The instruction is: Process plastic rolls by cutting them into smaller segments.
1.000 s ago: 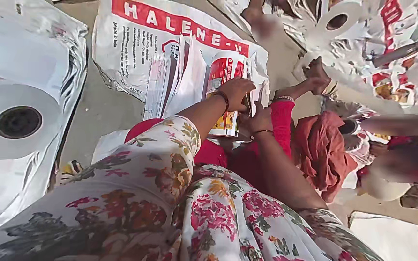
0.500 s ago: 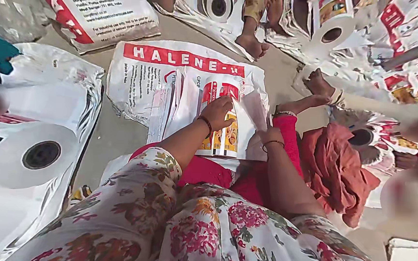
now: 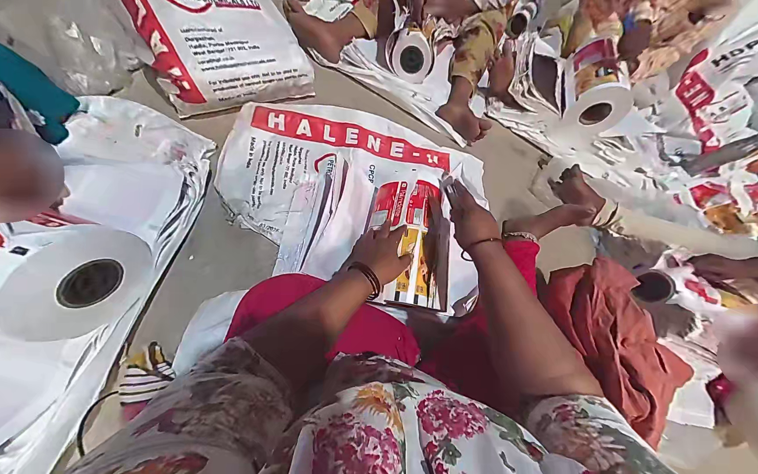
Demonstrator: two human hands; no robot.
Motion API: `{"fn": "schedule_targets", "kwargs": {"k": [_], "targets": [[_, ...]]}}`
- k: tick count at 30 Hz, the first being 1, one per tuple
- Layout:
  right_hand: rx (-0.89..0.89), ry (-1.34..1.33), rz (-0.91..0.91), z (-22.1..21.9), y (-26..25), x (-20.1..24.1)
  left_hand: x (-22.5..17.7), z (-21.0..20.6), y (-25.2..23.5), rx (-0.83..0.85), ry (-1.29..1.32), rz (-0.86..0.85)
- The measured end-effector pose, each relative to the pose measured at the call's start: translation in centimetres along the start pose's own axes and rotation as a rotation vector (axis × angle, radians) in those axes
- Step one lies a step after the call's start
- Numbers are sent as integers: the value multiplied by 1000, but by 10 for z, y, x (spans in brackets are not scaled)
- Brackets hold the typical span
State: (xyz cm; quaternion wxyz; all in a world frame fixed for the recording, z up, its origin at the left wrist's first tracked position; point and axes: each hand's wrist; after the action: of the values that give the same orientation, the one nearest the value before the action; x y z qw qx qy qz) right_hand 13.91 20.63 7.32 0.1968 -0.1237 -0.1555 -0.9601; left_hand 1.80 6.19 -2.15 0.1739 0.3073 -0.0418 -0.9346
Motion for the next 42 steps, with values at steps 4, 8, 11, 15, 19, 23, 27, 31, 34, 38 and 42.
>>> {"fn": "schedule_targets", "kwargs": {"k": [4,8,11,15,19,23,27,31,34,38,42], "targets": [[28,60,-32,-8,-42,16,29,9,-16,17,79,-108],[39,103,-34,-13,-60,24,57,19,-32,-20,213,-18],[52,133,-59,-8,-59,33,67,17,-41,-22,212,47],[88,141,-72,-1,-61,37,57,20,-46,3,173,16],[128,129,-86,1,-64,38,56,26,-46,71,170,9],[104,169,-97,1,-59,48,56,22,-45,40,165,-4],[125,151,-90,2,-61,48,55,26,-42,68,195,16],[138,165,-67,1,-60,48,55,31,-44,118,164,10],[152,276,-22,-1,-60,46,54,30,-49,127,140,-23],[166,358,1,-2,-48,54,57,28,-49,108,146,-49],[244,428,17,2,-30,56,57,29,-48,116,151,-66]]}}
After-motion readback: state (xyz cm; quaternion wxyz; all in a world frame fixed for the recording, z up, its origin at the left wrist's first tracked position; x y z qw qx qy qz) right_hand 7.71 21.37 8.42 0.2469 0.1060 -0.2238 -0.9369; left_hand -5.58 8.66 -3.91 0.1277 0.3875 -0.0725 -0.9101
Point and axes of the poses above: each hand's wrist, its own y-axis away from the middle knuckle, its own z-axis out of the back of the hand, x = y × z, and after that the axes turned 5 degrees about -z, right-handed
